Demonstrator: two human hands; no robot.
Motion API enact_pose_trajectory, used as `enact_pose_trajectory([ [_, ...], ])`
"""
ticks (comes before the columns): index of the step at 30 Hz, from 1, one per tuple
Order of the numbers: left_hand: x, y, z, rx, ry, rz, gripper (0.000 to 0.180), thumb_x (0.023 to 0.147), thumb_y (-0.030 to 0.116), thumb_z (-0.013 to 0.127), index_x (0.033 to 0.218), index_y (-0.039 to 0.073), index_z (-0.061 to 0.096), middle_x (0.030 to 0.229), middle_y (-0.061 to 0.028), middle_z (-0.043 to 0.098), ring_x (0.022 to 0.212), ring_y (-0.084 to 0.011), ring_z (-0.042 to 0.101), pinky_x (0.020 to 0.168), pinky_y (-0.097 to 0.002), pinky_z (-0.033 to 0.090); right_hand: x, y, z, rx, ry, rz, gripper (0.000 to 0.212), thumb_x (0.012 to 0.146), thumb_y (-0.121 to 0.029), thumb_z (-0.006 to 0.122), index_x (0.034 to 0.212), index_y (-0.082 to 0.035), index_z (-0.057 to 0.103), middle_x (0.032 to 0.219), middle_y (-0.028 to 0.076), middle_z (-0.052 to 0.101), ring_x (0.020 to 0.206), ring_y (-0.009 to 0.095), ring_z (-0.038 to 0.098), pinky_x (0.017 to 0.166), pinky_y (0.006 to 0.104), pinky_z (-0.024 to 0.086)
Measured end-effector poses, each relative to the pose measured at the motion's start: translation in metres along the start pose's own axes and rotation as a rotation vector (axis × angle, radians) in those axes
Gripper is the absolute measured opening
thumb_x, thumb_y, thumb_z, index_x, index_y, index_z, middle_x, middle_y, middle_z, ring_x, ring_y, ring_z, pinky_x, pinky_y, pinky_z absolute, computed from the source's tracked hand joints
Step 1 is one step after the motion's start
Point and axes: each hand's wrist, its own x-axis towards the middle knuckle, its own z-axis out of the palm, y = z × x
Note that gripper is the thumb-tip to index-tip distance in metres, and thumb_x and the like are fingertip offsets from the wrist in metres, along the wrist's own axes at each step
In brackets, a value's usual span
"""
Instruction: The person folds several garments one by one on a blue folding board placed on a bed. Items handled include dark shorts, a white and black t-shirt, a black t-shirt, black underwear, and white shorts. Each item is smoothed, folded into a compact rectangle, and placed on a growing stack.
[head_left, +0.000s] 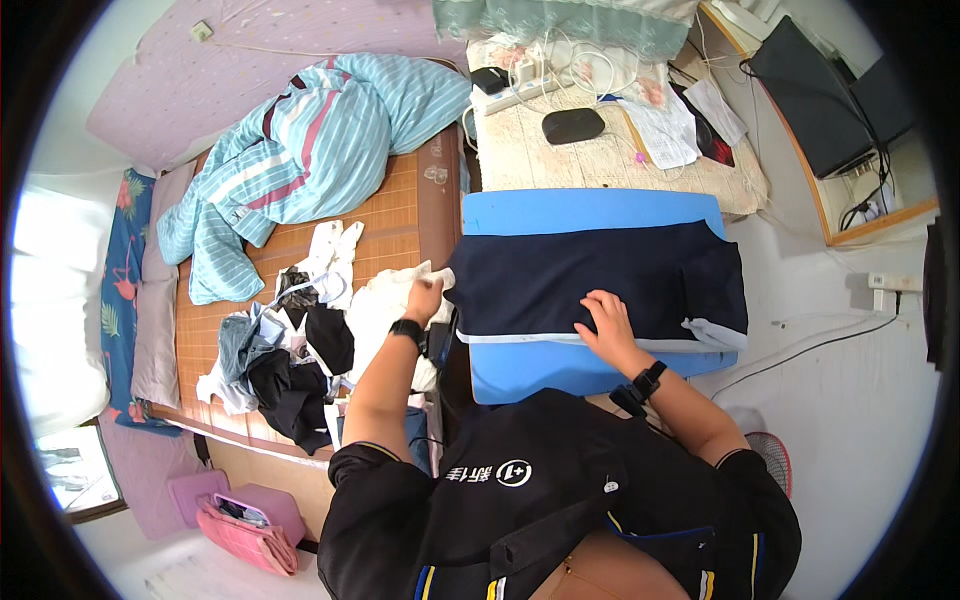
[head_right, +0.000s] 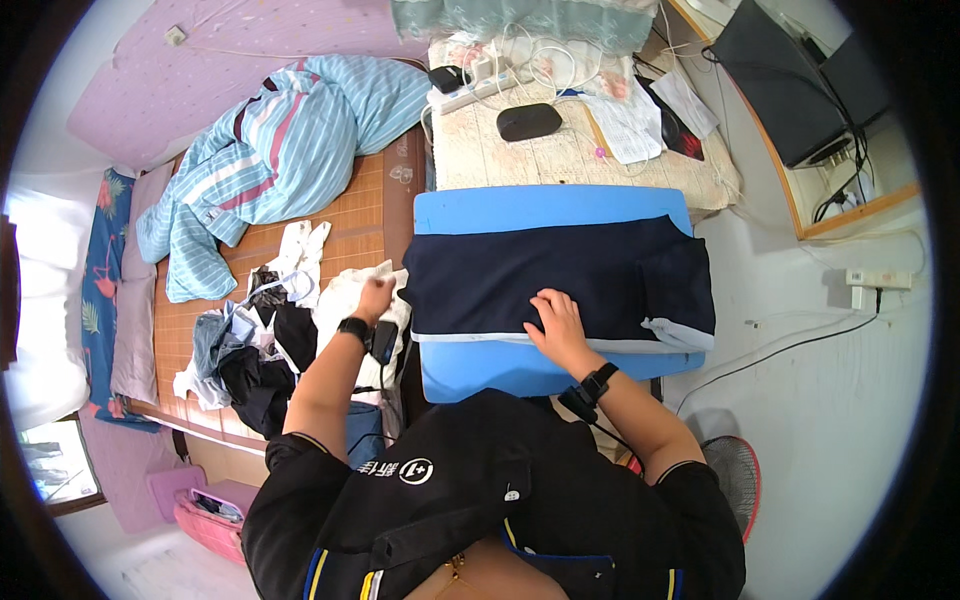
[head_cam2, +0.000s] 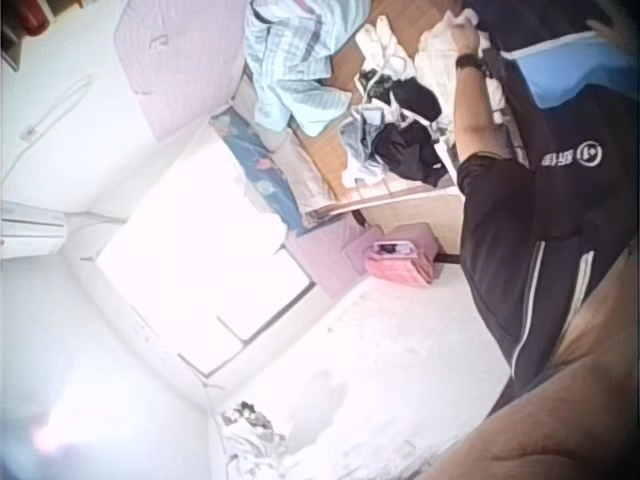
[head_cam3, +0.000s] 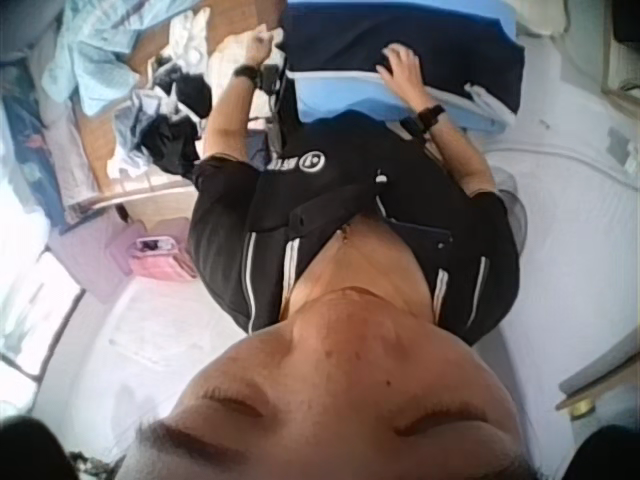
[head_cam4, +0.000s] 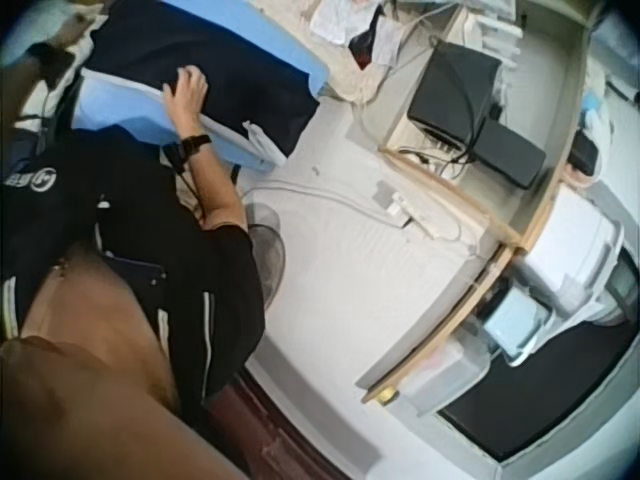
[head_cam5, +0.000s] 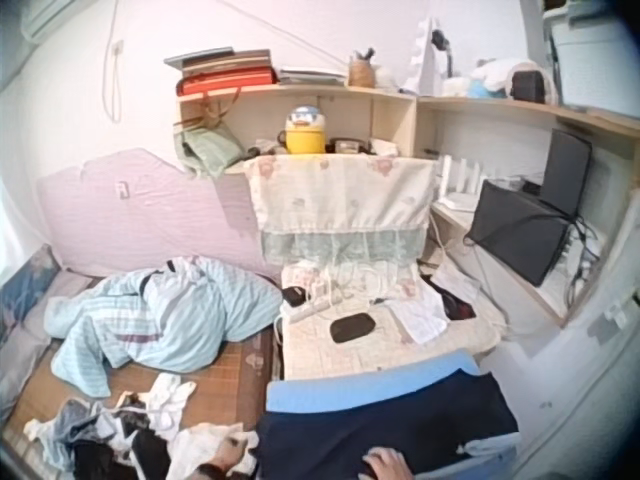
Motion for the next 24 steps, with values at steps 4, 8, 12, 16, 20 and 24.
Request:
enact_pose_trajectory([
  [4, -0.07, -0.011, 0.004, -0.479, -0.487, -0.424, 0.047, 0.084, 0.037, 0.049, 0.11, -0.002, 0.046, 0.091, -0.0139, 0.054, 0.085, -0.0274, 0.055, 0.07, -0.039, 0.048, -0.022, -0.006, -0.004, 0.053, -0.087, -0.032, 0.037, 0.064, -0.013, 0.066, 0.097, -0.003, 0.052, 0.101, 0.009, 0.047, 0.097, 0.026, 0.044, 0.08, 0.0347, 0.036],
  [8, -0.091, -0.018, 0.039, -1.071, -0.384, -0.616, 0.039, 0.085, 0.028, 0.047, 0.106, -0.005, 0.046, 0.086, -0.016, 0.054, 0.079, -0.0264, 0.055, 0.067, -0.0375, 0.049, -0.028, -0.005, 0.005, 0.003, -0.044, -0.052, 0.026, 0.065, -0.009, 0.063, 0.089, -0.004, 0.054, 0.097, 0.007, 0.049, 0.093, 0.025, 0.046, 0.078, 0.0342, 0.036],
  [12, -0.058, -0.046, 0.036, -0.748, -0.417, -0.296, 0.032, 0.082, 0.024, 0.051, 0.093, -0.006, 0.048, 0.078, -0.0152, 0.055, 0.067, -0.025, 0.058, 0.059, -0.0336, 0.05, -0.025, 0.0, 0.009, 0.026, 0.026, -0.02, 0.014, 0.067, -0.005, 0.059, 0.08, -0.005, 0.056, 0.089, 0.006, 0.051, 0.087, 0.024, 0.048, 0.075, 0.0342, 0.037],
  [16, -0.064, 0.013, -0.002, -0.672, 0.113, -0.064, 0.016, 0.082, 0.023, 0.055, 0.081, 0.009, 0.047, 0.068, -0.0016, 0.048, 0.053, -0.0123, 0.045, 0.049, -0.0271, 0.045, -0.014, -0.004, 0.001, 0.056, 0.138, 0.026, 0.01, 0.067, -0.004, 0.058, 0.077, -0.005, 0.056, 0.085, 0.006, 0.052, 0.084, 0.025, 0.049, 0.073, 0.0345, 0.038],
  [20, -0.065, 0.067, -0.048, -0.861, 0.198, 0.235, 0.016, 0.086, 0.023, 0.053, 0.08, 0.009, 0.047, 0.067, 0.001, 0.049, 0.058, -0.0082, 0.048, 0.051, -0.0223, 0.044, -0.012, -0.007, 0.002, 0.127, 0.252, 0.037, 0.008, 0.07, -0.004, 0.058, 0.078, -0.004, 0.055, 0.084, 0.006, 0.052, 0.081, 0.025, 0.049, 0.071, 0.0347, 0.039],
  [24, -0.052, 0.056, -0.041, -0.906, 0.192, 0.236, 0.02, 0.086, 0.023, 0.053, 0.078, 0.006, 0.047, 0.065, 0.0009, 0.048, 0.056, -0.0074, 0.046, 0.048, -0.022, 0.043, -0.02, -0.013, 0.008, 0.106, 0.204, -0.004, 0.008, 0.07, -0.005, 0.058, 0.078, -0.004, 0.055, 0.084, 0.006, 0.051, 0.082, 0.025, 0.05, 0.071, 0.0341, 0.039],
])
